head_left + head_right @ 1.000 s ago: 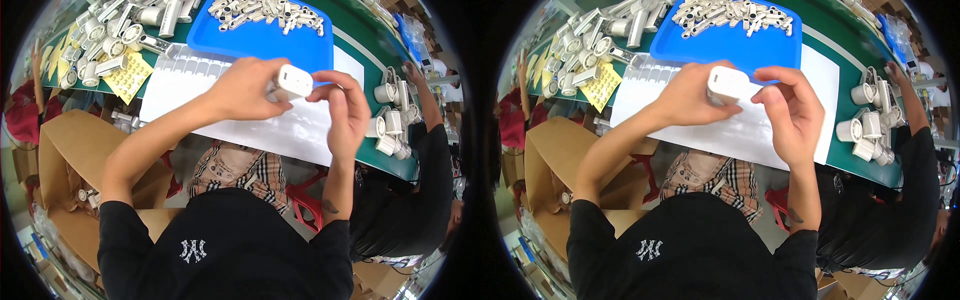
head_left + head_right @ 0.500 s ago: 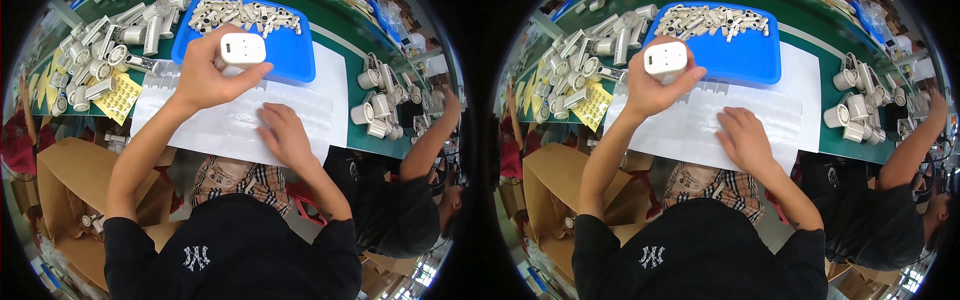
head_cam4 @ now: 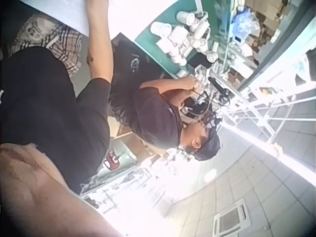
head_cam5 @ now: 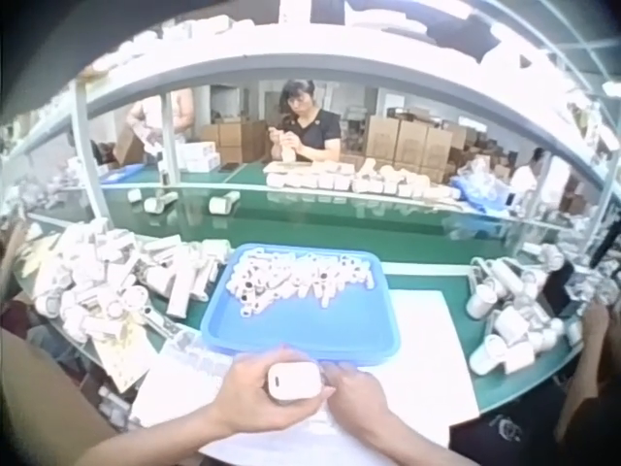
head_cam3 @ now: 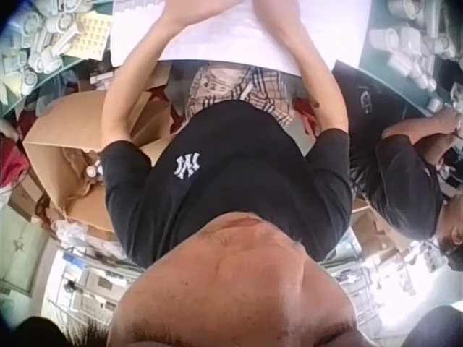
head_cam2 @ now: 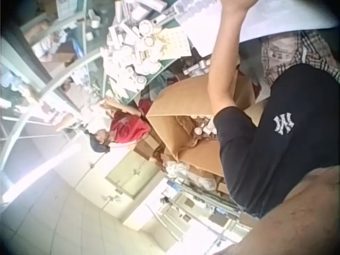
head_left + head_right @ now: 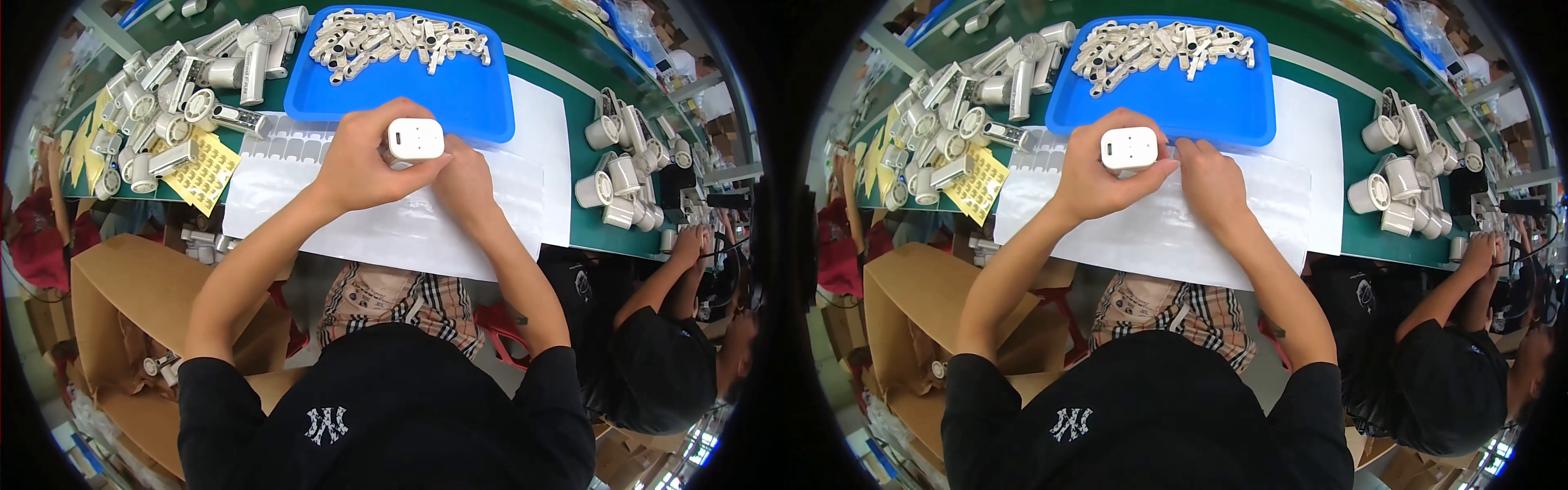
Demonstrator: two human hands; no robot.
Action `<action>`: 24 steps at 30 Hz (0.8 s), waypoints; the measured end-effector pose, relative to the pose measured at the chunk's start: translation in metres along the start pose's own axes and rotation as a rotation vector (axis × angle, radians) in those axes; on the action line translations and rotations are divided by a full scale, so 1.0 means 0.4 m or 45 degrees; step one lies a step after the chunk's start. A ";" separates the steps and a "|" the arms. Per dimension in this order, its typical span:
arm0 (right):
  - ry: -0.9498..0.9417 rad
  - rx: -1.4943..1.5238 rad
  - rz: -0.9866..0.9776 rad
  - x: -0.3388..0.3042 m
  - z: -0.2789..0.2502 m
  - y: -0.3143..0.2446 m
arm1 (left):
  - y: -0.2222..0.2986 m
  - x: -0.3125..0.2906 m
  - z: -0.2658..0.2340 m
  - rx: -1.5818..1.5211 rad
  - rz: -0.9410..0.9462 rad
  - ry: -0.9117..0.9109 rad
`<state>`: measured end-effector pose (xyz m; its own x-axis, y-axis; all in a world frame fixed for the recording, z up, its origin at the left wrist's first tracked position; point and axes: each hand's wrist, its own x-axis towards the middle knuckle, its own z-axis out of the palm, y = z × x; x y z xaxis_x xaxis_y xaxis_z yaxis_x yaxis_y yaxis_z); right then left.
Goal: The person assembles small electronic fans by hand at a factory workstation, fitting plastic housings together and applying stickers to the assembled fans.
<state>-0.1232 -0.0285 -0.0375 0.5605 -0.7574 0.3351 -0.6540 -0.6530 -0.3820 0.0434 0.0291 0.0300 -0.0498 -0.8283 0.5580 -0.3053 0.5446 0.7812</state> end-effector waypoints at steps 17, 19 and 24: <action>0.145 0.243 -0.061 -0.043 -0.078 -0.010 | 0.003 0.011 0.073 -0.015 0.109 0.074; 0.206 0.419 0.133 -0.058 -0.146 0.000 | 0.003 0.007 0.082 -0.044 0.098 0.115; 0.493 1.433 0.353 -0.065 -0.277 -0.017 | -0.006 -0.001 0.116 -0.047 0.123 0.077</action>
<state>-0.1897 -0.0039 0.0520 0.1582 -0.9455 0.2847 0.1854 -0.2548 -0.9491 0.0000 0.0221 0.0147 -0.0196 -0.7627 0.6465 -0.2665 0.6272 0.7319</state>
